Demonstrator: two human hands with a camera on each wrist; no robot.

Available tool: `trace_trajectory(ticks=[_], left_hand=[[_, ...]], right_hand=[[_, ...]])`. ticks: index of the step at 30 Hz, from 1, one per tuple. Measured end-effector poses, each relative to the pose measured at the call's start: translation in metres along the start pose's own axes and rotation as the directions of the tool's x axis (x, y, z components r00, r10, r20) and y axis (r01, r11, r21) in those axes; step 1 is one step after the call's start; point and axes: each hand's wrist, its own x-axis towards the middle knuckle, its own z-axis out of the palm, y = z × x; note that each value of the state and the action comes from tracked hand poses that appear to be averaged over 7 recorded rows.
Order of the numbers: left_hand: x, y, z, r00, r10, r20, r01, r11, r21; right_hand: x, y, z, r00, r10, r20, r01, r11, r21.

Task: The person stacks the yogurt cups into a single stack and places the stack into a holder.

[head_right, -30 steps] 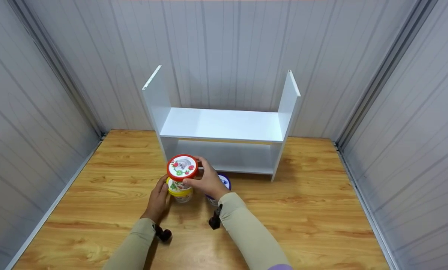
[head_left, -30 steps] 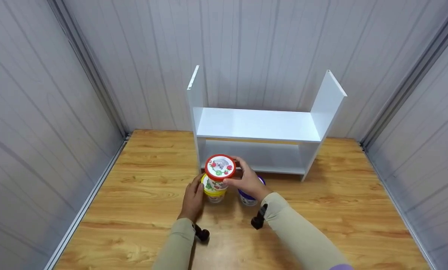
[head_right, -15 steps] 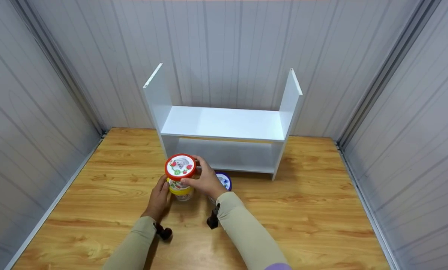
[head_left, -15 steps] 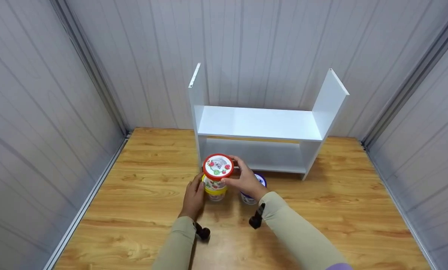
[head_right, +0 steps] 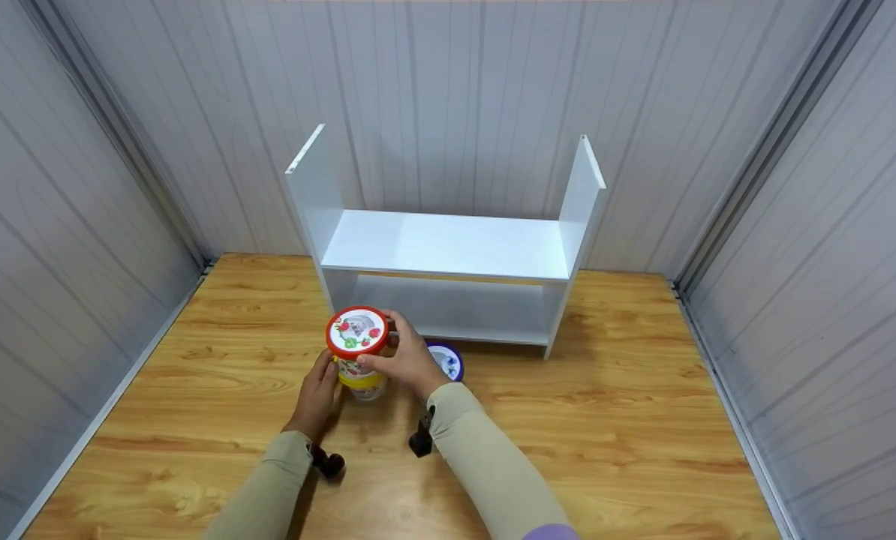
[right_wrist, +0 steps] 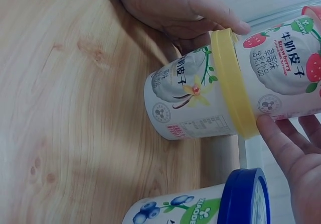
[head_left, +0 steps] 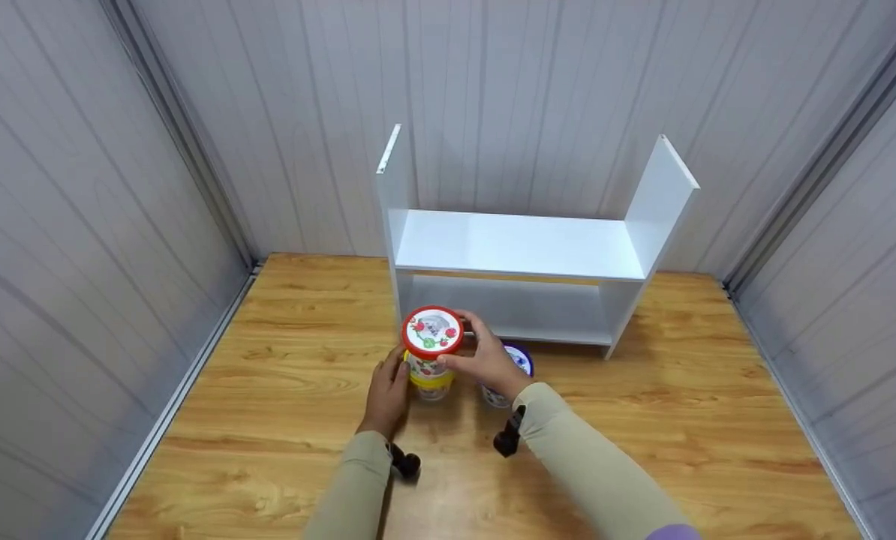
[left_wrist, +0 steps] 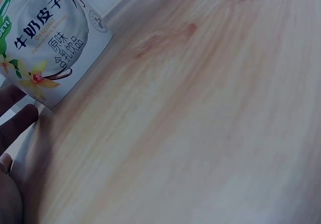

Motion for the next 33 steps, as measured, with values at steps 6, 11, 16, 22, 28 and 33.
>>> trace_trajectory(ticks=[6,11,16,22,28,33], left_hand=[[-0.001,0.003,-0.001,1.000,0.003,-0.002,-0.003,1.000,0.006],[-0.001,0.003,-0.001,1.000,-0.009,0.003,0.009,1.000,0.018],[0.001,0.002,-0.001,1.000,-0.021,0.005,0.021,0.999,0.030],[0.001,0.001,-0.001,1.000,-0.008,0.005,0.008,0.999,0.033],[0.001,0.000,-0.001,1.000,0.031,-0.001,-0.031,0.999,0.042],[0.001,-0.001,0.001,0.999,0.028,-0.016,-0.027,0.999,0.043]], right_hand=[[0.006,0.011,0.005,1.000,-0.031,-0.005,0.031,1.000,0.005],[0.006,0.008,0.007,1.000,-0.006,-0.008,0.006,1.000,-0.016],[0.006,0.008,0.008,1.000,0.000,-0.010,0.000,1.000,-0.025],[0.007,0.008,0.009,1.000,0.016,-0.013,-0.016,1.000,-0.018],[0.007,0.008,0.010,1.000,0.015,-0.015,-0.015,1.000,-0.016],[0.006,0.008,0.010,1.000,0.000,-0.021,0.000,1.000,-0.011]])
